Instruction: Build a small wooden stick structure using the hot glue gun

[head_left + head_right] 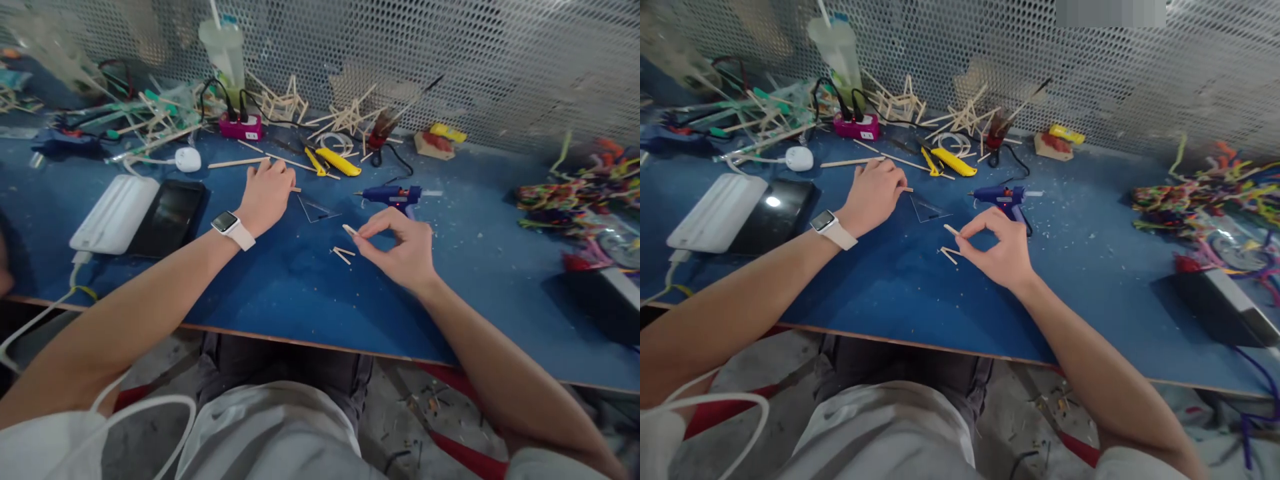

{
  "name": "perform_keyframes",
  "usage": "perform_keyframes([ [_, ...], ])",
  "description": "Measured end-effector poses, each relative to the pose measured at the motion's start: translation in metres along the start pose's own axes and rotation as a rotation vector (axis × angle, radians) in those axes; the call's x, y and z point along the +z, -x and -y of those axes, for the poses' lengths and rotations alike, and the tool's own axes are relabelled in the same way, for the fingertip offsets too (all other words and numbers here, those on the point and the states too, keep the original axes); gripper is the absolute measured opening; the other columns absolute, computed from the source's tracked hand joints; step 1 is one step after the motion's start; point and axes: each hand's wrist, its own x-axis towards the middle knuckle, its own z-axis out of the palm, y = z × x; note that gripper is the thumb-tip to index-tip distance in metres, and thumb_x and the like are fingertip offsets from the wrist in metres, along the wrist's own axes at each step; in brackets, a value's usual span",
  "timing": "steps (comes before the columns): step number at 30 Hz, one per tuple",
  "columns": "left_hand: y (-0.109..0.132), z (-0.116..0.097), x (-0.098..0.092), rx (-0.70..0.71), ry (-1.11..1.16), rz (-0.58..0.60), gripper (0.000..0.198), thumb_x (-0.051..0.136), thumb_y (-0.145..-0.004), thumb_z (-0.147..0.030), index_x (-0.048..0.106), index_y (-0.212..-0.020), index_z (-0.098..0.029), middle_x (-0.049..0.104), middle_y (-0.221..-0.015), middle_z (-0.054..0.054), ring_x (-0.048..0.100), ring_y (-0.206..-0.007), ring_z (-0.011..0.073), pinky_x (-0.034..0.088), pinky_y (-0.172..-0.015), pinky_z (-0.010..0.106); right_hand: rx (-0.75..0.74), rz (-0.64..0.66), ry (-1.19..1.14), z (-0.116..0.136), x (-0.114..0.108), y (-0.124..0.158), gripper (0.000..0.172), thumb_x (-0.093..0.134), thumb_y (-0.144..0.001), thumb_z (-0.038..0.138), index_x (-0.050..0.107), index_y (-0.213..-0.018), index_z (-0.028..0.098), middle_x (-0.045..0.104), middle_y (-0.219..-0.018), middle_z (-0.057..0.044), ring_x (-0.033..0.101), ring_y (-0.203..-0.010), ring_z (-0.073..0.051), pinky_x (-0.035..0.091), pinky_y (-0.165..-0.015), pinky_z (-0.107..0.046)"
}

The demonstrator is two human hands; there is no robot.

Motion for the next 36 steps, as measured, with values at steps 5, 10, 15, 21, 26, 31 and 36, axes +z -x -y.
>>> perform_keyframes([
  [5,-0.009,0.003,0.015,0.058,0.508,-0.130,0.005,0.069,-0.101,-0.014,0.072,-0.102,-0.018,0.080,-0.110,0.013,0.073,-0.100,0.0267,0.061,-0.098,0.046,0.188,-0.044,-0.106,-0.002,0.012,-0.001,0.014,0.094,-0.090,0.036,0.087,-0.100,0.030,0.088,-0.093,-0.001,0.081,-0.086,-0.023,0.064,-0.081,-0.042],
  [10,0.000,-0.020,0.010,0.153,1.087,-0.008,0.007,0.069,-0.104,-0.021,0.076,-0.104,-0.019,0.079,-0.093,0.006,0.070,-0.080,0.0165,0.059,-0.082,0.034,0.334,-0.092,-0.312,0.002,0.020,-0.009,0.022,0.094,-0.092,0.047,0.088,-0.104,0.031,0.090,-0.100,-0.001,0.083,-0.091,-0.020,0.065,-0.087,-0.040],
  [15,0.017,-0.041,0.003,0.130,1.276,0.128,0.008,0.071,-0.103,-0.025,0.071,-0.098,-0.018,0.079,-0.090,0.004,0.072,-0.080,0.0135,0.059,-0.080,0.029,0.407,-0.128,-0.488,-0.001,0.036,-0.028,0.027,0.092,-0.092,0.050,0.079,-0.104,0.029,0.087,-0.100,0.000,0.083,-0.095,-0.019,0.067,-0.087,-0.036],
  [21,0.021,-0.044,0.002,0.132,1.259,0.139,0.009,0.074,-0.103,-0.024,0.073,-0.097,-0.017,0.082,-0.092,0.005,0.075,-0.082,0.0144,0.060,-0.083,0.029,0.391,-0.213,-0.530,-0.025,0.052,-0.020,0.037,0.089,-0.094,0.062,0.073,-0.103,0.029,0.083,-0.105,-0.002,0.081,-0.094,-0.019,0.067,-0.083,-0.034],
  [26,0.022,-0.047,0.000,0.145,1.205,0.120,0.017,0.077,-0.106,-0.030,0.076,-0.094,-0.018,0.083,-0.092,0.006,0.077,-0.084,0.0165,0.064,-0.084,0.032,0.339,-0.165,-0.488,-0.034,0.051,-0.008,0.041,0.083,-0.098,0.070,0.073,-0.103,0.031,0.070,-0.090,0.002,0.068,-0.073,-0.015,0.060,-0.065,-0.030],
  [31,0.023,-0.045,-0.001,0.148,1.134,0.115,0.026,0.082,-0.106,-0.042,0.076,-0.094,-0.020,0.084,-0.092,0.007,0.078,-0.085,0.0200,0.068,-0.087,0.038,0.316,-0.146,-0.464,-0.031,0.052,-0.007,0.042,0.079,-0.100,0.072,0.070,-0.101,0.031,0.070,-0.089,0.001,0.070,-0.076,-0.017,0.062,-0.066,-0.032],
  [36,0.024,-0.043,-0.001,0.145,1.141,0.112,0.028,0.084,-0.104,-0.046,0.078,-0.097,-0.020,0.083,-0.092,0.007,0.079,-0.085,0.0210,0.068,-0.087,0.040,0.360,-0.100,-0.468,-0.024,0.050,-0.007,0.047,0.081,-0.096,0.076,0.069,-0.100,0.031,0.078,-0.096,-0.001,0.079,-0.084,-0.020,0.066,-0.071,-0.035],
])
